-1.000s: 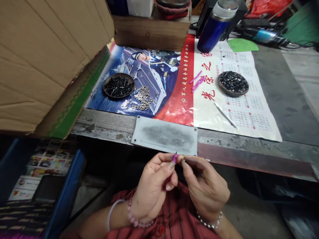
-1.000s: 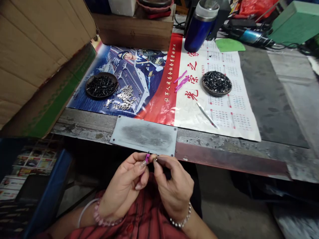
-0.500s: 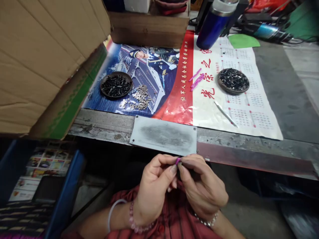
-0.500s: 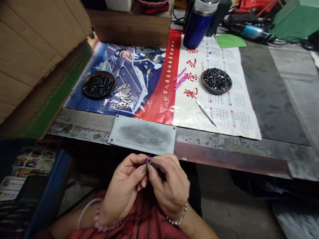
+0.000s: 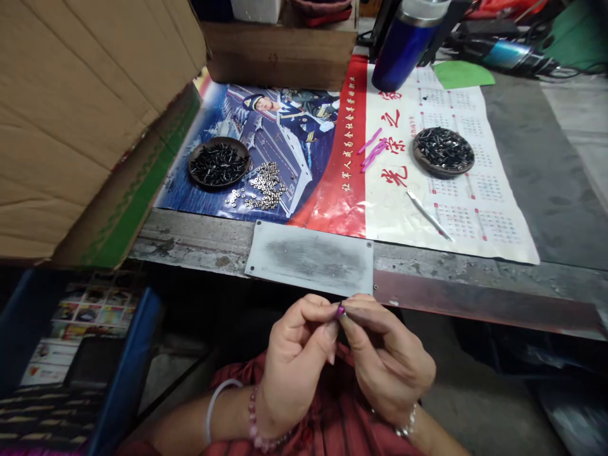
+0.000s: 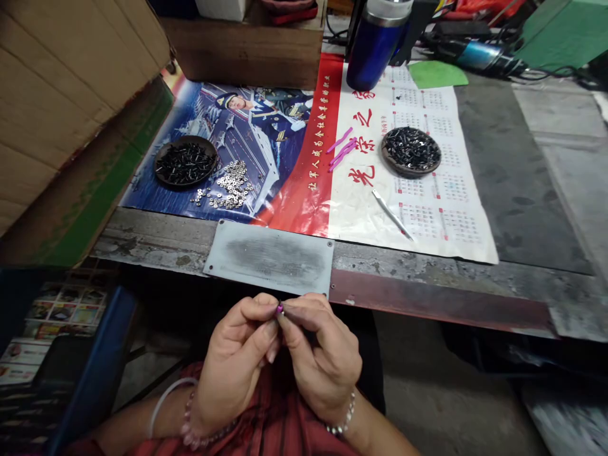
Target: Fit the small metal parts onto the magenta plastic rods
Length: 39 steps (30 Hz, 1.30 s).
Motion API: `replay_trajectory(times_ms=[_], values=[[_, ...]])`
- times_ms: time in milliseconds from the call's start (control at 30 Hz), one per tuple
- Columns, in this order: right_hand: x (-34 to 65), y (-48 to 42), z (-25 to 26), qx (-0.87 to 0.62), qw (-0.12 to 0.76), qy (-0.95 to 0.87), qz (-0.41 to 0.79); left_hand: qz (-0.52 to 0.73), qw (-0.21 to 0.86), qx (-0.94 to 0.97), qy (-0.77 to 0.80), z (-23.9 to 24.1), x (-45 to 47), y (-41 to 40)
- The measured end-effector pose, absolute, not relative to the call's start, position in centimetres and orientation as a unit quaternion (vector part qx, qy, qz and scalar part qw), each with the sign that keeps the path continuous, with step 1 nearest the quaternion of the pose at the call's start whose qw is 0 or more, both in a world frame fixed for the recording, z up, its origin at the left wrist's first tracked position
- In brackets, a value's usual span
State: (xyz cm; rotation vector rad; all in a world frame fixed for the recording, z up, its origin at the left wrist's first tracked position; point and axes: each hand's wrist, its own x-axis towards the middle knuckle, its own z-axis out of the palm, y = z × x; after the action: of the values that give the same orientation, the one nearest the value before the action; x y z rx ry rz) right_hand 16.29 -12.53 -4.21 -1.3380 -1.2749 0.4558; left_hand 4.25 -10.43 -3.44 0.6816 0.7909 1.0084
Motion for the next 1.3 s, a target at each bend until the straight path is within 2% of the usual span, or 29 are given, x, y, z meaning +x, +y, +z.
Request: replay_trajectory(times_ms=[233, 500, 700, 967, 1300], values=[[16.1, -12.0, -3.3, -0.559, 0.596, -0.505, 0.278, 0.466, 0.716, 0.364, 0.371, -3.3, 3.9, -10.8], [15.6, -11.1, -3.9, -0.547, 0.591, -0.56, 0.194, 0.476, 0.687, 0.376, 0.4, -3.5, 3.9, -10.6], [15.9, -10.2, -3.8, -0.551, 0.538, -0.617, 0.161, 0.466, 0.662, 0.388, 0.441, -3.6, 4.2, -10.8], [16.5, -10.4, -4.3, -0.569, 0.524, -0.626, 0.102, 0.438, 0.686, 0.382, 0.438, -3.5, 4.2, -11.3], [16.3, -10.5, -4.0, -0.514, 0.52, -0.624, 0.275, 0.453, 0.675, 0.394, 0.429, -3.6, 4.1, -11.4]])
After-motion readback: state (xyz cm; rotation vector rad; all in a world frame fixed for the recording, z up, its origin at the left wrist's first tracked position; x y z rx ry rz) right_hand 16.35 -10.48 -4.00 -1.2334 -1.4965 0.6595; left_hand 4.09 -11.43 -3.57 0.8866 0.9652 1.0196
